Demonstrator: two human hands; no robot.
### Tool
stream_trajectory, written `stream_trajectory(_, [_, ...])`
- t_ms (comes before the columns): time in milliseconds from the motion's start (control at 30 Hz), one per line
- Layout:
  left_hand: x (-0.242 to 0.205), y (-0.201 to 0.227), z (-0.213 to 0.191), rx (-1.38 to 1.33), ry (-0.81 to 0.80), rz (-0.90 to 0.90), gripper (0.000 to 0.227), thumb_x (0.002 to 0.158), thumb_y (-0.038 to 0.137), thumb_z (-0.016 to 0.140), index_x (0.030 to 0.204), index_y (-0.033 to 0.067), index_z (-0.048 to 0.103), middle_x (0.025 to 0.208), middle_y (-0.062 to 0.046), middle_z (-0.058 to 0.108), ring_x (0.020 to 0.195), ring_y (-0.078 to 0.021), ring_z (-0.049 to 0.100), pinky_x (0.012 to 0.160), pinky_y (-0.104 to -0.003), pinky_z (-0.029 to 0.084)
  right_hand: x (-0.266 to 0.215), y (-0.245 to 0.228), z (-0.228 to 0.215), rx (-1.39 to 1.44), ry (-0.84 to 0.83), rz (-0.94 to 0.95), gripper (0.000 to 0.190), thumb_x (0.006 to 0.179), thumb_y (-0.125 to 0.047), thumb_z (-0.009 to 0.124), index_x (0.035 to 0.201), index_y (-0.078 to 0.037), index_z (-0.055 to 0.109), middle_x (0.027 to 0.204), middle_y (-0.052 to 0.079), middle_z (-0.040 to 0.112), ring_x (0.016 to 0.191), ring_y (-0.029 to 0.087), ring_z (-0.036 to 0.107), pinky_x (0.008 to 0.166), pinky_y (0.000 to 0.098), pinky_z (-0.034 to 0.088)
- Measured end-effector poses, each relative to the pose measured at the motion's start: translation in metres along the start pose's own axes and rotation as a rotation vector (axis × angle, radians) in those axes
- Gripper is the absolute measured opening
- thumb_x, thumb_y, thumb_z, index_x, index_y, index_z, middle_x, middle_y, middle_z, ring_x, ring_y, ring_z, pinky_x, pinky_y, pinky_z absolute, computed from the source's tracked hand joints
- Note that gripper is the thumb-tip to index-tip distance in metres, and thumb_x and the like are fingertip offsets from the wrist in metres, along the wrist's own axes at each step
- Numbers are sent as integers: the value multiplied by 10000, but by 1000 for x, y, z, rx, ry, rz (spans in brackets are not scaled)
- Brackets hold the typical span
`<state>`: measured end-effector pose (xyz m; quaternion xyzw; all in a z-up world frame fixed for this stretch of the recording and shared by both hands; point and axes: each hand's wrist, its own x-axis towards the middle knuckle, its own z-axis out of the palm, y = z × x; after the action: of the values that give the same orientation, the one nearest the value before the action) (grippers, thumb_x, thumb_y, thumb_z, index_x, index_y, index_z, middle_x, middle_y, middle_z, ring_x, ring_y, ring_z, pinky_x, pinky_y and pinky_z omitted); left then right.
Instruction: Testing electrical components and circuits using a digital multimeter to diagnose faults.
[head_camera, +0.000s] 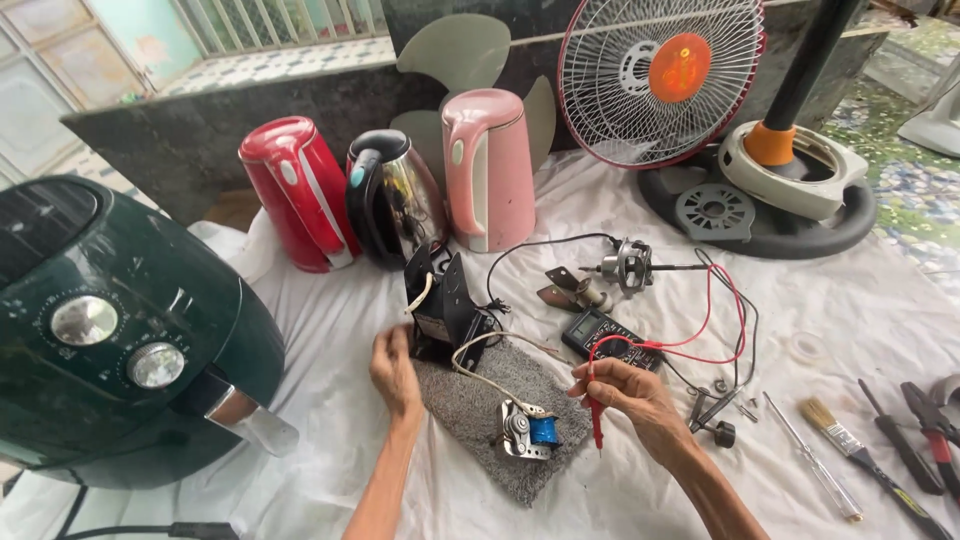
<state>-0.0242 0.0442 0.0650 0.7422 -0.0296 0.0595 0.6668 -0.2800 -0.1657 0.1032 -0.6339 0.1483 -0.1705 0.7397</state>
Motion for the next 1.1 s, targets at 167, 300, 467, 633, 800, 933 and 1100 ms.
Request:
stream_trajectory(167, [-46,19,-41,-45,-276,121,358,941,413,590,1032,102,740,1074,-84,786,1008,-202,731,915,-345,593,6,17,-12,116,20,-28,297,893,-166,733,1123,21,740,931,140,739,815,234,706,779,343,567])
stream_trajectory(300, [-63,4,-58,223,-688,206,447,857,529,645,1076,161,773,1108,-30,801,939,-163,776,836,-313,649,13,26,-18,288,92,-56,133,903,-114,736,971,-42,648,1051,78,668,807,220,691,759,384,610])
stream_trajectory(467, [-101,3,-42,126,-571,456,331,928,445,636,889,143,764,846,4,751,715,-114,688,639,-248,589,18,32,-29,402,217,-171,61,935,-23,677,986,-14,644,998,102,650,724,226,675,659,336,604])
stream_trajectory(633, [-154,38,-13,-83,-677,611,237,952,286,696,802,124,784,722,2,694,644,-114,622,572,-265,475,15,28,-27,513,276,-208,70,949,10,651,1008,-25,636,931,135,664,650,189,590,596,232,507])
stream_trajectory(800, [-183,46,0,-401,-857,-32,731,896,436,675,1473,7,542,967,-134,718,717,-230,775,572,-307,639,12,34,-14,642,184,-149,119,891,21,684,975,-6,604,1058,196,699,819,279,737,776,322,626])
stream_trajectory(933, [-195,37,0,-406,-891,-50,645,904,322,727,1454,17,582,941,-105,726,719,-247,799,578,-321,691,3,24,1,757,49,-224,104,894,29,680,948,-8,599,1077,187,641,814,246,679,737,251,573])
stream_trajectory(1100, [-199,59,19,-555,-614,-136,696,859,355,698,1453,11,583,1142,-96,711,878,-229,791,660,-324,699,-17,25,28,774,-245,-49,190,853,1,757,929,-10,584,1054,182,608,772,229,732,736,295,612])
